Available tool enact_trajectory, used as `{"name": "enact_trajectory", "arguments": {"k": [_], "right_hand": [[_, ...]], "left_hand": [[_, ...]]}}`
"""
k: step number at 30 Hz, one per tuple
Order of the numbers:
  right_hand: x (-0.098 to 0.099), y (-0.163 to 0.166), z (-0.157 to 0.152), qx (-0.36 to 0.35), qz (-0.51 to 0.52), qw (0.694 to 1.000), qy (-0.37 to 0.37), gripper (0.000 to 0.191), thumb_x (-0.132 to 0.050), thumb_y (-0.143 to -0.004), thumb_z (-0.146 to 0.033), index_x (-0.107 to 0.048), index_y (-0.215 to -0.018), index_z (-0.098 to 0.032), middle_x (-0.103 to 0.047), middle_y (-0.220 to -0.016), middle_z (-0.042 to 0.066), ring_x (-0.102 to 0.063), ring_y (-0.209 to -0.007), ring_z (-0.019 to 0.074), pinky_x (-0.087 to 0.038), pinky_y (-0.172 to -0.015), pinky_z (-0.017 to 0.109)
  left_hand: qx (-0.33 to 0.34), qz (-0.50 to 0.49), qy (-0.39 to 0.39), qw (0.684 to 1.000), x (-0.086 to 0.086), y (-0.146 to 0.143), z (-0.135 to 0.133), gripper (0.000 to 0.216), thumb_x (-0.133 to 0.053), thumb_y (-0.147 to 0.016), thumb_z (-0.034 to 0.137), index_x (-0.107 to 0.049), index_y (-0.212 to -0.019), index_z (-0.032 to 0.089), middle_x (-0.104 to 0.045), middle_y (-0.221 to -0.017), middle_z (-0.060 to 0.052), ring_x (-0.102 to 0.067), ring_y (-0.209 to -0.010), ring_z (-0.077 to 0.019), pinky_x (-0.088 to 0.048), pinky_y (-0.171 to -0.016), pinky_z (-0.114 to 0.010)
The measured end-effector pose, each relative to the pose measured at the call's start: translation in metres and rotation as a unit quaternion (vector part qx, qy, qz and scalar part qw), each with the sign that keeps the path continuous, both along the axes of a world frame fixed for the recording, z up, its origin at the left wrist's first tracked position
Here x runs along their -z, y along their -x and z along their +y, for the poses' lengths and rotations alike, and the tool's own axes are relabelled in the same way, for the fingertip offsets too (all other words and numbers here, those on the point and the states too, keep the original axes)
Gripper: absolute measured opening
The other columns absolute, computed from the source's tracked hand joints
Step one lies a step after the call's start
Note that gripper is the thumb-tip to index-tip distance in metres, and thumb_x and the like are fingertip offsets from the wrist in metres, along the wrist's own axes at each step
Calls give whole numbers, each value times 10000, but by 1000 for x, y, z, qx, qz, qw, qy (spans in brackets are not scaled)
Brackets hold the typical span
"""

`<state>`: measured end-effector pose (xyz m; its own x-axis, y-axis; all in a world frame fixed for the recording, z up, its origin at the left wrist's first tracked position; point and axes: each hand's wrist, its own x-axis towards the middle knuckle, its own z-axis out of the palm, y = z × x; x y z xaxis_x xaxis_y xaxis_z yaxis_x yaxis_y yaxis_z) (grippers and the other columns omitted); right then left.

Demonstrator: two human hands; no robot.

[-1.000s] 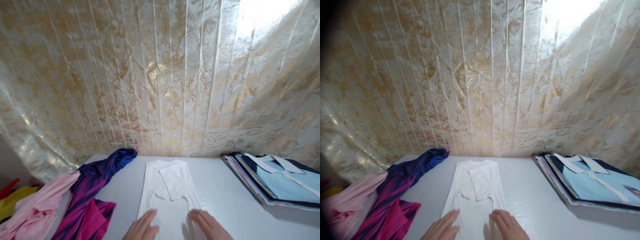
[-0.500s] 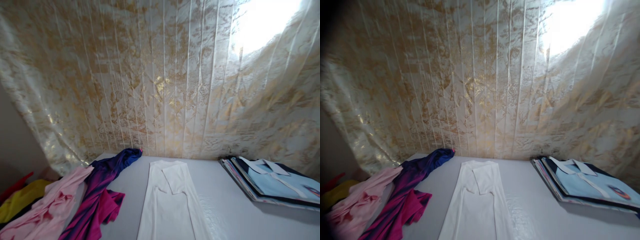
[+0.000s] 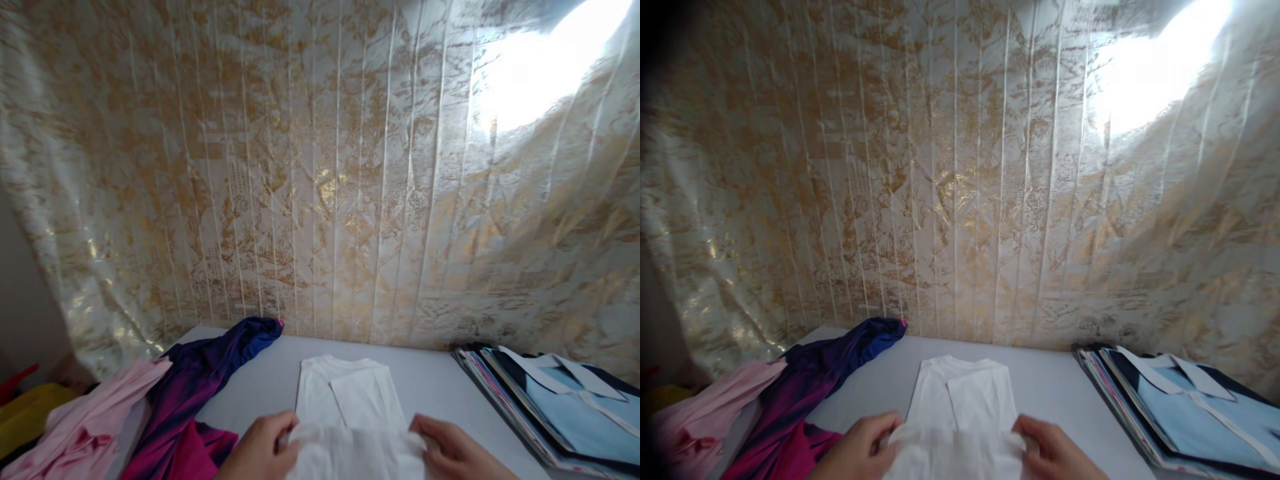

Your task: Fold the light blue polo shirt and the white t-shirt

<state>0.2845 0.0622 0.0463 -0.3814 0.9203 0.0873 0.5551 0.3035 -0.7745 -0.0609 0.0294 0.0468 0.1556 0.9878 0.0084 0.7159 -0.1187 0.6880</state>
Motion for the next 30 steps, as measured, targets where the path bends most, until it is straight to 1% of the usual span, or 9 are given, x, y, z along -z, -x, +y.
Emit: {"name": "enact_trajectory", "arguments": {"k": [2, 4, 6, 8, 11, 14, 16, 23, 30], "right_hand": [[-10, 15, 50, 4, 34, 999, 28, 168, -505, -694, -303, -626, -739, -194, -570, -608, -25, -535, -595, 142, -401, -538, 216], [-10, 28, 98, 75, 36, 996, 25, 165, -490, -668, -277, -612, -737, -190, -494, -537, -50, -482, -516, 125, -356, -474, 208], [2, 37, 134, 122, 28, 992, 20, 173, -484, -640, -238, -609, -750, -191, -440, -494, -71, -441, -455, 120, -320, -431, 208], [20, 40, 155, 148, 19, 989, 8, 193, -494, -617, -211, -619, -762, -191, -439, -477, -78, -436, -430, 123, -324, -430, 217], [44, 36, 162, 161, 16, 986, -27, 235, -518, -620, -223, -648, -815, -198, -549, -544, -44, -536, -523, 155, -411, -535, 250], [55, 29, 161, 173, 26, 982, -71, 322, -495, -702, -320, -642, -968, -213, -661, -738, 14, -628, -733, 198, -465, -703, 288], [60, 27, 164, 191, 28, 977, -91, 370, -457, -749, -369, -619, -1039, -207, -685, -832, 47, -640, -811, 216, -464, -758, 306], [84, 30, 180, 230, 1, 969, -96, 309, -429, -753, -327, -628, -955, -203, -679, -699, 37, -625, -671, 206, -430, -654, 291], [85, 28, 182, 230, 1, 969, -90, 314, -416, -771, -302, -617, -992, -206, -713, -771, 55, -652, -732, 216, -438, -682, 291]], "left_hand": [[-23, -54, -44, 997, -5, -3, 53, 118, -521, -785, 170, -638, -791, 157, -559, -658, 52, -519, -644, -127, -344, -573, -205], [-50, -62, -52, 996, -2, -7, 102, 151, -511, -817, 210, -633, -879, 145, -572, -696, 31, -545, -685, -144, -374, -607, -212], [-83, -56, -46, 994, 10, -11, 138, 207, -573, -796, 232, -618, -964, 121, -563, -676, 25, -555, -672, -160, -392, -610, -227], [-104, -50, -43, 992, 25, -13, 160, 269, -627, -735, 165, -614, -1000, 119, -574, -681, 25, -570, -678, -161, -409, -634, -229], [-105, -50, -51, 992, 41, -12, 170, 310, -603, -701, 63, -626, -1000, 144, -631, -761, 11, -601, -735, -153, -427, -694, -220], [-89, -59, -71, 992, 43, -12, 173, 257, -570, -780, 106, -636, -1018, 176, -681, -920, -6, -622, -839, -148, -430, -761, -208], [-86, -60, -83, 991, 43, -14, 179, 243, -548, -836, 157, -628, -1061, 200, -688, -958, 4, -624, -847, -142, -428, -766, -204], [-130, -9, -74, 989, 57, -22, 201, 199, -577, -830, 126, -636, -1008, 192, -704, -941, -33, -636, -865, -171, -412, -761, -228], [-148, 2, -104, 983, 53, -29, 195, 180, -540, -899, 184, -619, -1054, 232, -709, -984, -20, -645, -923, -172, -408, -780, -226]]}}
